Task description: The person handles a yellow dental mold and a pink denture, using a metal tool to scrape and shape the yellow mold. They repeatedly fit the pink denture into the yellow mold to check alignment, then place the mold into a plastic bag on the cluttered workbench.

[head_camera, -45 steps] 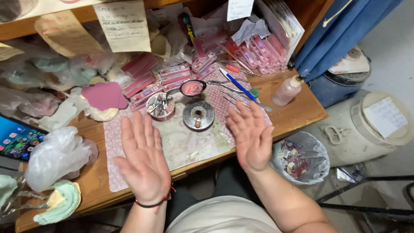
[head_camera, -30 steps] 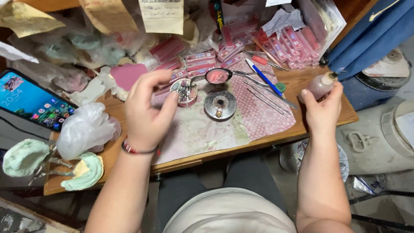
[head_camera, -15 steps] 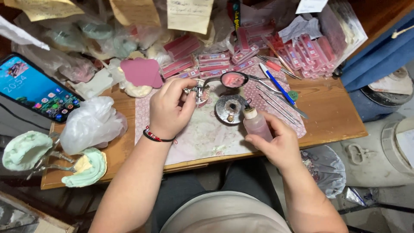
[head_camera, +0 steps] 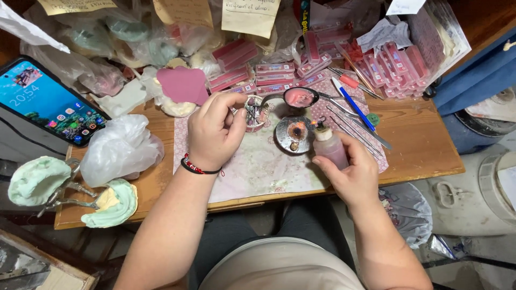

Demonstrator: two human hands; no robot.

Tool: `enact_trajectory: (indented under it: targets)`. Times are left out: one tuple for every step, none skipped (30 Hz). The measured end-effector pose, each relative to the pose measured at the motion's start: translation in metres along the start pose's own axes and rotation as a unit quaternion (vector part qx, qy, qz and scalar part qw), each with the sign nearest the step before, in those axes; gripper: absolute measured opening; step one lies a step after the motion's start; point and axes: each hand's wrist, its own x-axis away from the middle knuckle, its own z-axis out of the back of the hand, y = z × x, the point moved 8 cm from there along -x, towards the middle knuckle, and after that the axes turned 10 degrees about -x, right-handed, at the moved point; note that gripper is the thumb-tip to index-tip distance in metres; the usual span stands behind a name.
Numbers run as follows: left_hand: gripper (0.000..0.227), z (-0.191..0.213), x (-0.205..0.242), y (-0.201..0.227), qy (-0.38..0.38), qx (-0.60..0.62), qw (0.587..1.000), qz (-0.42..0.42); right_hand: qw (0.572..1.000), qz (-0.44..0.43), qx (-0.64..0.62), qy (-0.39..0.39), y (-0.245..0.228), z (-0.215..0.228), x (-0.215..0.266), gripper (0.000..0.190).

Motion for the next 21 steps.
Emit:
enact_trajectory:
  targets:
    - [0.017,0.000,-0.001,0.000,0.001,-0.001,1.000,-0.001,1.000,0.001,-0.001,0.000,0.002,0.004,-0.001,0.061]
    - [0.018,0.000,0.000,-0.001,-0.001,0.001,1.000,0.001,1.000,-0.001,-0.029,0.005,0.005,0.008,-0.001,0.061]
    - [0.018,0.000,0.000,-0.001,-0.002,0.002,1.000,0.002,0.998,-0.004,-0.056,0.010,0.008,0.012,-0.002,0.061]
    - [0.018,0.000,0.000,-0.001,-0.002,0.001,1.000,0.002,0.998,-0.004,-0.058,0.010,0.022,0.020,-0.003,0.061]
    - [0.018,-0.001,0.001,-0.001,-0.004,0.003,1.000,0.006,0.995,-0.008,-0.098,0.033,0.037,0.032,-0.004,0.064]
    - [0.018,-0.001,0.001,-0.002,-0.006,0.004,1.000,0.010,0.989,-0.013,-0.140,0.055,0.052,0.043,-0.006,0.067]
    - [0.018,0.001,0.000,0.003,-0.005,0.002,1.000,0.010,0.988,-0.013,-0.142,0.054,0.059,0.054,-0.011,0.067]
    - [0.016,0.000,-0.001,0.008,-0.025,-0.028,0.999,0.006,0.990,-0.024,-0.107,0.091,0.070,0.071,-0.017,0.060]
    - [0.015,-0.001,-0.002,0.013,-0.045,-0.057,0.997,0.001,0.989,-0.036,-0.071,0.127,0.079,0.087,-0.022,0.055]
    - [0.015,-0.002,-0.003,0.013,-0.044,-0.063,0.997,0.004,0.989,-0.035,-0.075,0.123,0.094,0.099,-0.027,0.055]
    - [0.016,-0.003,-0.003,0.017,-0.043,-0.051,0.998,-0.017,0.985,-0.048,-0.067,0.150,0.112,0.115,-0.030,0.053]
    - [0.017,-0.002,-0.003,0.020,-0.041,-0.042,0.998,-0.036,0.981,-0.059,-0.060,0.173,0.129,0.127,-0.035,0.052]
    - [0.017,-0.004,-0.001,0.019,-0.037,-0.051,0.997,-0.032,0.982,-0.057,-0.066,0.165,0.150,0.137,-0.036,0.052]
    - [0.016,-0.006,0.001,0.019,-0.042,-0.052,0.997,-0.041,0.988,-0.017,-0.053,0.147,0.165,0.144,-0.038,0.050]
    - [0.015,-0.008,0.003,0.019,-0.047,-0.054,0.996,-0.049,0.991,0.024,-0.039,0.129,0.179,0.151,-0.041,0.048]
    - [0.015,-0.007,0.004,0.021,-0.043,-0.066,0.996,-0.042,0.991,0.027,-0.049,0.118,0.181,0.148,-0.040,0.048]
    - [0.016,-0.007,0.005,0.027,-0.049,-0.070,0.994,-0.066,0.989,-0.010,-0.084,0.120,0.190,0.146,-0.038,0.043]
    - [0.018,-0.007,0.004,0.033,-0.053,-0.076,0.992,-0.090,0.984,-0.047,-0.119,0.120,0.199,0.143,-0.040,0.038]
    - [0.018,-0.003,0.008,0.040,-0.047,-0.090,0.991,-0.083,0.985,-0.041,-0.129,0.108,0.214,0.144,-0.040,0.038]
    - [0.017,0.000,0.013,0.048,-0.044,-0.093,0.991,-0.088,0.978,-0.102,-0.156,0.098,0.240,0.142,-0.039,0.041]
    - [0.016,0.002,0.018,0.056,-0.041,-0.096,0.990,-0.093,0.967,-0.162,-0.179,0.086,0.266,0.138,-0.037,0.046]
